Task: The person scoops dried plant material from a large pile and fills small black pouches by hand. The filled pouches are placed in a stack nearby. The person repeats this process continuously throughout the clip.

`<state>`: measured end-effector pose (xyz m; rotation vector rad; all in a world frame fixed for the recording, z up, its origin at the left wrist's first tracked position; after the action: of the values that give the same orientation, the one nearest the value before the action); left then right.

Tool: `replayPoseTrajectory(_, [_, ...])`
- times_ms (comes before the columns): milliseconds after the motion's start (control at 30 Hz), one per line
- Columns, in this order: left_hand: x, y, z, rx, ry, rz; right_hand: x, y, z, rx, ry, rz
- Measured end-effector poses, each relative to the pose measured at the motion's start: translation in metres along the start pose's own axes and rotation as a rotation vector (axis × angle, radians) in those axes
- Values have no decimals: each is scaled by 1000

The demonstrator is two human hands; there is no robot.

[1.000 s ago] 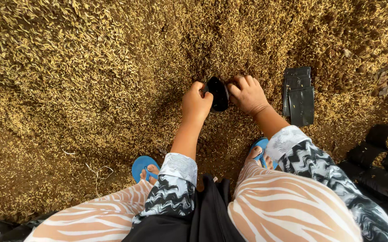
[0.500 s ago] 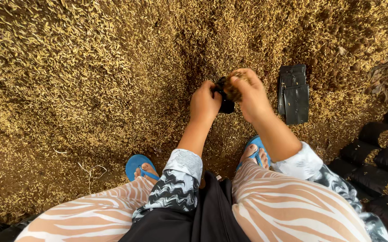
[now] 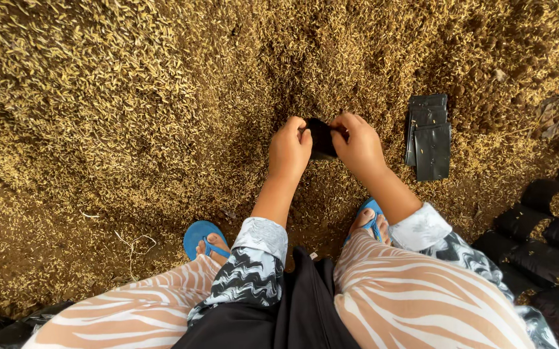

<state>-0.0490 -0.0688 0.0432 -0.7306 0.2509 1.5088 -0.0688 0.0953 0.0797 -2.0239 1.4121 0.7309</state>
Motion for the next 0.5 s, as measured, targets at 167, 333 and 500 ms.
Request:
replayPoseTrajectory(167, [-8,-3,-5,-70,39,-66,0,21,10,118,81,-107])
replayPoseTrajectory(333, [-11,-7,-2,-74,33,-90,-19,70,0,-182,-118,125])
replayPoseTrajectory(500, [-13,-12,2,-102,27,-117,0,106,-12,-354,-430,81])
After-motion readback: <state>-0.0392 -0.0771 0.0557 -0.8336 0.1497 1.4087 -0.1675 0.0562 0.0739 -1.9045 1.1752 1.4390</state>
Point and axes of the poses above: each hand's wrist, its own y-axis towards the middle knuckle, its own x-axis out of the palm, z = x × y, the point moved 5 cm from there along y, towards the middle knuckle, and after that the axes turned 6 degrees about -z, right-handed, at the moved point
